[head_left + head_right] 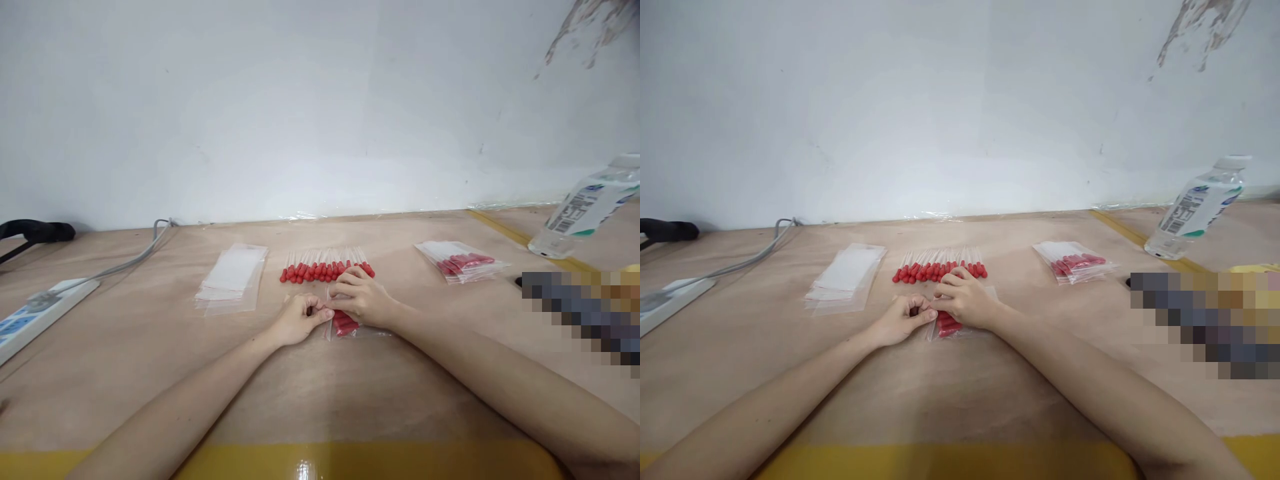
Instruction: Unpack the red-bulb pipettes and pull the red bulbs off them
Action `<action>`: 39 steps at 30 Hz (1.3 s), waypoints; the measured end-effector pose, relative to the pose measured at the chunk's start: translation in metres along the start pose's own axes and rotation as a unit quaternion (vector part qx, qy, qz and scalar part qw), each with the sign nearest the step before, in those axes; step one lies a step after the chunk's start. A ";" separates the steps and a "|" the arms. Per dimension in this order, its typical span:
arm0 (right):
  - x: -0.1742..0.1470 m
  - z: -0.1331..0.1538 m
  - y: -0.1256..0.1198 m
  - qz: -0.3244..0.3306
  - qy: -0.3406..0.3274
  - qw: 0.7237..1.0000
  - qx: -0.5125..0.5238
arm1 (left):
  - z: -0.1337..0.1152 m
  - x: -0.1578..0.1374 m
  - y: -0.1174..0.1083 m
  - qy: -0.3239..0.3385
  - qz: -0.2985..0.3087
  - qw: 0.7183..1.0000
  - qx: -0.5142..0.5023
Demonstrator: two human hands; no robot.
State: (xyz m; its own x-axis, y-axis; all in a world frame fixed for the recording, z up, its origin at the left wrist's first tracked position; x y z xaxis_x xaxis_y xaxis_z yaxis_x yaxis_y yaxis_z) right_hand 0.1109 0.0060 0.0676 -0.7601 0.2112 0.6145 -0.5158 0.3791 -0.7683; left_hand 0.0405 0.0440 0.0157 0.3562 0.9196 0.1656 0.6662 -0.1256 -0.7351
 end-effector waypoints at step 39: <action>-0.071 -0.033 -0.015 0.027 0.308 0.935 0.172 | -0.029 -0.013 -0.018 0.112 -0.116 0.987 0.016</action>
State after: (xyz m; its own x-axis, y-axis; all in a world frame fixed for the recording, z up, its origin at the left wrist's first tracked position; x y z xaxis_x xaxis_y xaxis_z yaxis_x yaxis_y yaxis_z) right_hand 0.1849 0.0149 0.0413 -0.4719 0.7406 0.4784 -0.6599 0.0631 -0.7487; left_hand 0.0432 0.0231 0.0459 0.3338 0.8169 0.4703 0.7275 0.0940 -0.6797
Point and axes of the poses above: each hand's wrist, its own x-axis towards the middle knuckle, its own y-axis out of the palm, z = x × y, the point moved 10 cm from there along x, towards the middle knuckle, and after that the axes turned 4 degrees about -z, right-handed, at the moved point
